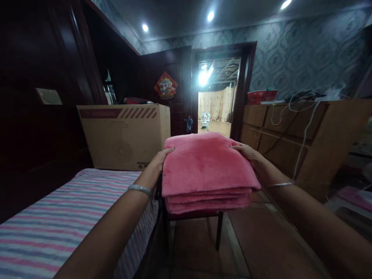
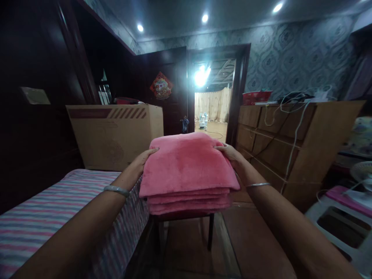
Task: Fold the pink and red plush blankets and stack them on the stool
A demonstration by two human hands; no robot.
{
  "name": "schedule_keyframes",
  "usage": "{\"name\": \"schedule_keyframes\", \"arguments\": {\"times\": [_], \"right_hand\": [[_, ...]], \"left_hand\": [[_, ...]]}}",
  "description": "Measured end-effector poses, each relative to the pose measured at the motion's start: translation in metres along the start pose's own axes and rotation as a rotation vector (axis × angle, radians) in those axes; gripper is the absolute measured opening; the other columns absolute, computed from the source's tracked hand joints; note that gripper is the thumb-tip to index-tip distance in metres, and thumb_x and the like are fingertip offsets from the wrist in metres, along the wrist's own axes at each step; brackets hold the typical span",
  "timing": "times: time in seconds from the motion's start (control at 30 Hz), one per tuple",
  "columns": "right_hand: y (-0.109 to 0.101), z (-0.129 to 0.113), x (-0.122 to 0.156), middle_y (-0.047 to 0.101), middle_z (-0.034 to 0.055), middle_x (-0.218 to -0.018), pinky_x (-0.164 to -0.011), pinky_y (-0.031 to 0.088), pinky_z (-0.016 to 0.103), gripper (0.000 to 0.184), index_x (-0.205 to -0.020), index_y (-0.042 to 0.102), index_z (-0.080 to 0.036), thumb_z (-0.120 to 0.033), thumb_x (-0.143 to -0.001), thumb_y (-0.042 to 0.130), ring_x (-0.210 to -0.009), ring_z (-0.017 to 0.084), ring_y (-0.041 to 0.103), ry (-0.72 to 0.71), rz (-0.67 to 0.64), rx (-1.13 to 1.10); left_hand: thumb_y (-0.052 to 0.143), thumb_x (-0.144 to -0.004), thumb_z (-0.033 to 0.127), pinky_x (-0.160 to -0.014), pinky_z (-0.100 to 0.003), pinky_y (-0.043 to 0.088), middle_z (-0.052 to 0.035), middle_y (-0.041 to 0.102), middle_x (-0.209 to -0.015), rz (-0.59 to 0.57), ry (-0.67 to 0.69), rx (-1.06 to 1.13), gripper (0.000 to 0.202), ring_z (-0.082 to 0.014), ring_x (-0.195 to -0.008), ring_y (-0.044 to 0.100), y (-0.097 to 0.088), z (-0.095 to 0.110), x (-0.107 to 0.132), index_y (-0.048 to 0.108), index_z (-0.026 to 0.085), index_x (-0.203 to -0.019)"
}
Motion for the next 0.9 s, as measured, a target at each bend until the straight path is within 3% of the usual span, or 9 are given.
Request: {"name": "schedule_keyframes", "arguments": {"times": [0.13, 0.27, 0.37, 0.43, 0.5, 0.63, 0.77, 0.9], "right_hand": [[-0.003, 0.002, 0.002, 0.078, 0.0052, -0.104, -0.079, 0.062, 0.031, 0.055, -0.122, 0.066, -0.024, -0.025, -0.069, 0.081, -0.09, 0.023, 0.074, 0.015, 0.117, 0.012], [0.001, -0.001, 0.004, 0.066, 0.0102, -0.138, -0.091, 0.061, 0.036, 0.084, -0.146, 0.05, -0.026, -0.038, -0.07, 0.084, -0.116, 0.028, 0.068, 0.014, 0.149, 0.062], [0.003, -0.006, 0.005, 0.061, 0.0086, -0.145, -0.098, 0.058, 0.038, 0.09, -0.149, 0.048, -0.028, -0.036, -0.068, 0.085, -0.122, 0.028, 0.065, -0.089, 0.129, 0.107], [0.001, -0.007, 0.006, 0.063, 0.0069, -0.143, -0.099, 0.057, 0.038, 0.089, -0.148, 0.049, -0.029, -0.035, -0.067, 0.084, -0.121, 0.027, 0.066, -0.176, 0.161, 0.112], [-0.003, -0.003, 0.006, 0.069, 0.0064, -0.134, -0.096, 0.058, 0.038, 0.085, -0.145, 0.054, -0.028, -0.033, -0.066, 0.083, -0.115, 0.027, 0.068, -0.193, 0.199, 0.128], [-0.009, 0.013, 0.002, 0.077, 0.0062, -0.111, -0.089, 0.061, 0.039, 0.071, -0.134, 0.063, -0.023, -0.031, -0.065, 0.079, -0.099, 0.027, 0.073, -0.078, 0.213, 0.17], [-0.012, 0.018, -0.001, 0.076, 0.0082, -0.117, -0.088, 0.062, 0.039, 0.074, -0.141, 0.058, -0.023, -0.037, -0.07, 0.076, -0.099, 0.027, 0.074, -0.105, 0.209, 0.237], [-0.013, 0.006, 0.003, 0.067, 0.0128, -0.135, -0.104, 0.055, 0.047, 0.075, -0.147, 0.053, -0.021, -0.042, -0.078, 0.068, -0.119, 0.033, 0.067, -0.138, 0.233, 0.469]], "left_hand": [[0.081, -0.066, 0.02, -0.062, -0.029, 0.054, -0.0071, 0.072, -0.069, -0.01, 0.004, 0.014, 0.021, -0.0173, -0.056, 0.065, 0.002, 0.004, 0.004, 0.07, 0.011, -0.081], [0.081, -0.06, 0.013, -0.071, -0.028, 0.055, -0.0034, 0.074, -0.084, -0.057, 0.213, -0.007, 0.041, -0.0163, -0.07, 0.067, 0.007, 0.012, 0.005, 0.07, 0.016, -0.099], [0.08, -0.055, 0.011, -0.077, -0.028, 0.055, 0.0002, 0.073, -0.092, -0.075, 0.374, -0.031, 0.059, -0.0161, -0.078, 0.068, 0.01, 0.013, 0.002, 0.067, 0.02, -0.112], [0.08, -0.055, 0.012, -0.079, -0.028, 0.055, 0.0011, 0.073, -0.093, -0.064, 0.407, -0.033, 0.061, -0.0162, -0.081, 0.068, 0.011, 0.012, -0.002, 0.066, 0.022, -0.114], [0.081, -0.054, 0.012, -0.08, -0.028, 0.056, 0.0001, 0.074, -0.091, -0.038, 0.361, -0.05, 0.059, -0.0168, -0.082, 0.069, 0.01, 0.01, -0.006, 0.068, 0.021, -0.111], [0.085, -0.054, 0.014, -0.076, -0.029, 0.057, -0.0044, 0.074, -0.083, -0.024, 0.22, -0.084, 0.045, -0.0185, -0.075, 0.07, 0.008, 0.01, -0.007, 0.071, 0.015, -0.097], [0.087, -0.057, 0.018, -0.075, -0.029, 0.058, -0.0061, 0.076, -0.086, -0.093, 0.18, -0.063, 0.045, -0.0178, -0.073, 0.07, 0.009, 0.013, -0.002, 0.071, 0.015, -0.098], [0.085, -0.06, 0.019, -0.072, -0.029, 0.056, -0.0071, 0.074, -0.085, -0.078, 0.212, -0.08, 0.042, -0.0174, -0.071, 0.068, 0.006, 0.013, -0.001, 0.07, 0.014, -0.099]]}}
Point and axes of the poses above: each hand's wrist, its own x-axis away from the middle knuckle, its own y-axis out of the palm, z = x × y, the point moved 3 cm from there along -x, towards the middle knuckle
